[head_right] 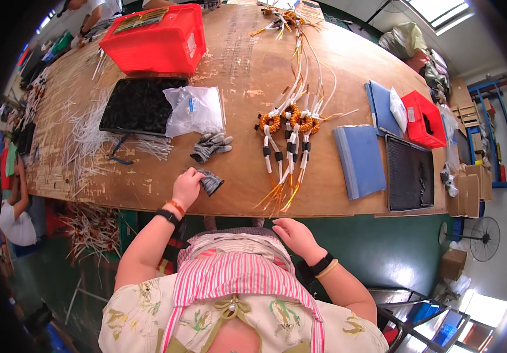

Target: Assembling and organizing electrical wire harnesses with toroid coils at a workstation.

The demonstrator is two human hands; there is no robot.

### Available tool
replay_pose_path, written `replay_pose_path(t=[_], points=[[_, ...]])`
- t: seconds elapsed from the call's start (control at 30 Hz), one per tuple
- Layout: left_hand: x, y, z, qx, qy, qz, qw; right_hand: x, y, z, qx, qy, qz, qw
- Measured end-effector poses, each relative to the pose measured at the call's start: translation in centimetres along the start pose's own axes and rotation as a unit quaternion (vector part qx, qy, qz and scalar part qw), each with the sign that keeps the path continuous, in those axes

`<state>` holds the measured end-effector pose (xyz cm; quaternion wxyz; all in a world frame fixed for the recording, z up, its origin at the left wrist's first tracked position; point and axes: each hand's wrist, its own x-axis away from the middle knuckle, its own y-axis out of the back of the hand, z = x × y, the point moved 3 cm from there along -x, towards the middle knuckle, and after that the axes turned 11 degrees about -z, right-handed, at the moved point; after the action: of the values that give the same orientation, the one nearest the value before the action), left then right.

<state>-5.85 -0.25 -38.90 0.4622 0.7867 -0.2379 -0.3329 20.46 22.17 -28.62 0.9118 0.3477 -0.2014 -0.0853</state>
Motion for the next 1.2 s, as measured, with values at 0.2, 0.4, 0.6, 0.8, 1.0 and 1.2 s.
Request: replay_pose_path(t=[0.2, 0.4, 0.6, 0.8, 1.0, 1.2], points=[[0.5, 11.8, -3.2, 0.226, -0.05, -0.078, 0.97, -4.1, -6.1, 9.4, -0.445, -0.153, -0.009, 0.882], [1.7, 15.6, -2.8, 0.277, -0.132, -0.104, 0.946, -6.6, -9.9, 12.9, -0.441, -0.083, 0.02, 0.893], [4.5, 15.9, 0.5, 0.415, 0.235, 0.189, 0.858, -6.6, -9.5, 15.3, -0.414, -0.054, -0.047, 0.907], [2.8, 16.9, -3.7, 0.266, -0.056, 0.027, 0.962, -7.9, -10.0, 16.2, -0.408, 0.004, 0.009, 0.913], [2.0, 16.0, -4.4, 0.337, 0.086, 0.003, 0.937, -7.6, -7.9, 16.9, -0.421, 0.025, 0.005, 0.907], [1.7, 14.9, -7.1, 0.299, 0.159, -0.023, 0.941, -9.1, -5.8, 13.7, -0.032, 0.144, -0.073, 0.986]])
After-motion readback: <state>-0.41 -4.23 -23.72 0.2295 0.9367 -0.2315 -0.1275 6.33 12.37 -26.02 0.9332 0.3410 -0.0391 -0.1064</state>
